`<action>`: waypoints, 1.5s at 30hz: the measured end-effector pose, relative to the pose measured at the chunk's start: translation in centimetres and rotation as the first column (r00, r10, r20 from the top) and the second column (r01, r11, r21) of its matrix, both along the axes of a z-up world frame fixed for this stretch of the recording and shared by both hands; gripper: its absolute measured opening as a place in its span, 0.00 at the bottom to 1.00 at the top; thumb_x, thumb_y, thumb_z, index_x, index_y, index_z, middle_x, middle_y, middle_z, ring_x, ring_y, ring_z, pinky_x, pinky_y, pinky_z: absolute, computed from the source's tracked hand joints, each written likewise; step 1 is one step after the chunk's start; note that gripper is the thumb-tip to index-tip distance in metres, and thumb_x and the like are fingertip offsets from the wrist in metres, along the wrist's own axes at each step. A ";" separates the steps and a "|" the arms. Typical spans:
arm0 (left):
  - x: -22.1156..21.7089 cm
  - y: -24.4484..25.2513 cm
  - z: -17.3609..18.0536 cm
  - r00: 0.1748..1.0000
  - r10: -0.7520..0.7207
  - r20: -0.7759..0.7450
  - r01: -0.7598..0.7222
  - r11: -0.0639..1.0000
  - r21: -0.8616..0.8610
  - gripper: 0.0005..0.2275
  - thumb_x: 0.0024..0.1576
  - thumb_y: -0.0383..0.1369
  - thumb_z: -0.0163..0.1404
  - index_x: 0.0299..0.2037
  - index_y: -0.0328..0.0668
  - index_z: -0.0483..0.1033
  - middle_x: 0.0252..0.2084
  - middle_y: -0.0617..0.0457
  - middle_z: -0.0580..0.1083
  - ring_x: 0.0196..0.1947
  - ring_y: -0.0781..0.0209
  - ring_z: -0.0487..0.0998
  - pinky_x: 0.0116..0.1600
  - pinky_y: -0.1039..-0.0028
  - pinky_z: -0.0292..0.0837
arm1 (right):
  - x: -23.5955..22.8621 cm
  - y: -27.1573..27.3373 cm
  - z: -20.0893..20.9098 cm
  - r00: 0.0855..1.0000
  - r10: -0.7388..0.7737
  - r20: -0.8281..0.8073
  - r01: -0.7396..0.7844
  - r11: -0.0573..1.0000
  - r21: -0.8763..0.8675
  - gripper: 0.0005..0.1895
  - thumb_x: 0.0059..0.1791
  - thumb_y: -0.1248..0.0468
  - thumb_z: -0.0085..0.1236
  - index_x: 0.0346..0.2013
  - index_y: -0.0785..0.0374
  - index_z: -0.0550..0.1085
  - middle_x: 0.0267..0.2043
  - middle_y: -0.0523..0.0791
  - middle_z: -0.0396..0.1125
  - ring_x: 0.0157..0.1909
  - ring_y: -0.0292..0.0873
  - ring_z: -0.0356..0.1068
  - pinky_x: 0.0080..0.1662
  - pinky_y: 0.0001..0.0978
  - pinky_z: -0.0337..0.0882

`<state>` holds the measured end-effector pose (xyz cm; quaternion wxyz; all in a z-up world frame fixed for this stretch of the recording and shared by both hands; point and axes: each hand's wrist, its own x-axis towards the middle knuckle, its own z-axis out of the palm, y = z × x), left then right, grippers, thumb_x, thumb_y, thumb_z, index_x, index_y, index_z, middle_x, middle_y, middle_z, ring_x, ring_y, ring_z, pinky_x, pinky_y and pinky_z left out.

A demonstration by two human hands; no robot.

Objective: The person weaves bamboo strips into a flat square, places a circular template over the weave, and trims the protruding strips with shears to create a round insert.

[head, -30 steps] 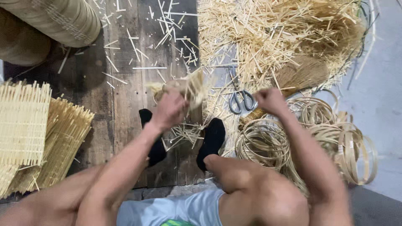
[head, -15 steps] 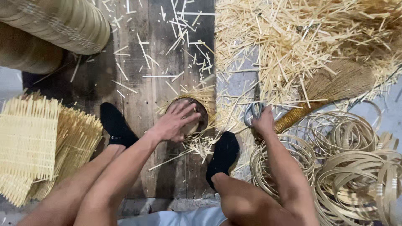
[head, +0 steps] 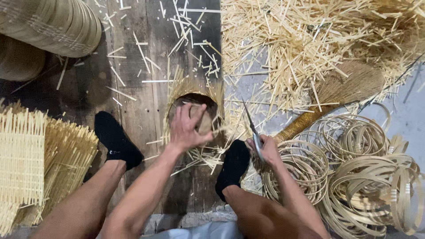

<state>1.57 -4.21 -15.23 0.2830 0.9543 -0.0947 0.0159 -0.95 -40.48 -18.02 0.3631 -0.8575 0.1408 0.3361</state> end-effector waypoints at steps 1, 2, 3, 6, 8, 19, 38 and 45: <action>0.2 -0.2 -0.7 1.000 0.022 0.016 -0.023 0.999 0.045 0.47 0.34 0.59 0.68 0.66 0.57 0.64 0.58 0.37 0.64 0.57 0.38 0.67 0.59 0.37 0.66 | -0.3 0.5 0.2 1.000 0.002 -0.004 -0.002 1.000 -0.003 0.29 0.46 0.44 0.69 0.31 0.70 0.75 0.24 0.47 0.69 0.25 0.40 0.69 0.30 0.33 0.68; 0.4 -0.4 -1.3 1.000 0.021 0.021 -0.022 0.999 0.041 0.47 0.34 0.59 0.68 0.66 0.57 0.64 0.58 0.37 0.64 0.57 0.38 0.67 0.59 0.37 0.66 | -0.1 1.0 0.6 0.990 0.115 0.086 -0.109 0.991 -0.074 0.29 0.44 0.43 0.68 0.34 0.69 0.74 0.28 0.50 0.69 0.30 0.46 0.69 0.34 0.38 0.69; 0.5 -0.6 -1.8 0.994 0.094 -0.052 -0.093 0.995 0.021 0.45 0.36 0.54 0.67 0.67 0.60 0.65 0.59 0.40 0.65 0.58 0.38 0.67 0.57 0.42 0.68 | 0.2 1.3 1.0 0.959 0.233 0.164 -0.208 0.966 -0.155 0.30 0.43 0.42 0.68 0.37 0.68 0.73 0.32 0.53 0.68 0.34 0.52 0.69 0.39 0.44 0.71; -0.5 -1.1 -2.9 0.976 0.190 -0.102 -0.197 0.979 -0.060 0.44 0.36 0.50 0.67 0.68 0.62 0.65 0.60 0.41 0.65 0.59 0.38 0.67 0.59 0.46 0.69 | 1.0 1.6 2.1 0.890 0.418 0.183 -0.384 0.902 -0.196 0.34 0.44 0.39 0.64 0.45 0.68 0.73 0.44 0.57 0.67 0.48 0.57 0.68 0.52 0.50 0.68; -0.6 -1.8 -3.3 0.974 0.218 -0.063 -0.224 0.966 -0.126 0.46 0.34 0.50 0.69 0.68 0.60 0.65 0.61 0.40 0.65 0.59 0.36 0.67 0.62 0.46 0.67 | 0.4 2.2 3.0 0.884 0.433 0.178 -0.390 0.891 -0.232 0.35 0.45 0.39 0.62 0.46 0.69 0.72 0.46 0.58 0.66 0.51 0.58 0.67 0.54 0.50 0.68; -0.7 -7.6 -2.1 0.514 0.702 -0.492 -0.855 0.378 -0.354 0.46 0.43 0.39 0.69 0.73 0.46 0.56 0.64 0.37 0.57 0.64 0.42 0.63 0.66 0.53 0.66 | 0.7 2.8 6.4 0.862 0.451 0.232 -0.362 0.867 -0.343 0.38 0.45 0.40 0.61 0.53 0.70 0.69 0.48 0.57 0.64 0.53 0.59 0.65 0.55 0.51 0.66; -0.5 -7.6 -1.5 0.803 0.557 -0.211 -0.585 0.804 -0.105 0.53 0.39 0.52 0.71 0.71 0.37 0.54 0.65 0.29 0.57 0.65 0.28 0.59 0.67 0.44 0.60 | 5.3 4.3 0.7 0.759 0.609 0.231 -0.401 0.717 -0.571 0.22 0.48 0.50 0.60 0.42 0.67 0.72 0.39 0.53 0.66 0.38 0.51 0.68 0.38 0.46 0.71; -0.6 -7.3 -1.5 0.843 0.490 -0.223 -0.522 0.844 -0.119 0.50 0.37 0.45 0.71 0.70 0.37 0.58 0.65 0.27 0.56 0.65 0.26 0.58 0.66 0.45 0.61 | 7.1 7.2 0.5 0.607 0.679 0.414 -0.299 0.678 -0.672 0.25 0.44 0.45 0.61 0.37 0.66 0.73 0.36 0.50 0.65 0.38 0.48 0.66 0.39 0.44 0.70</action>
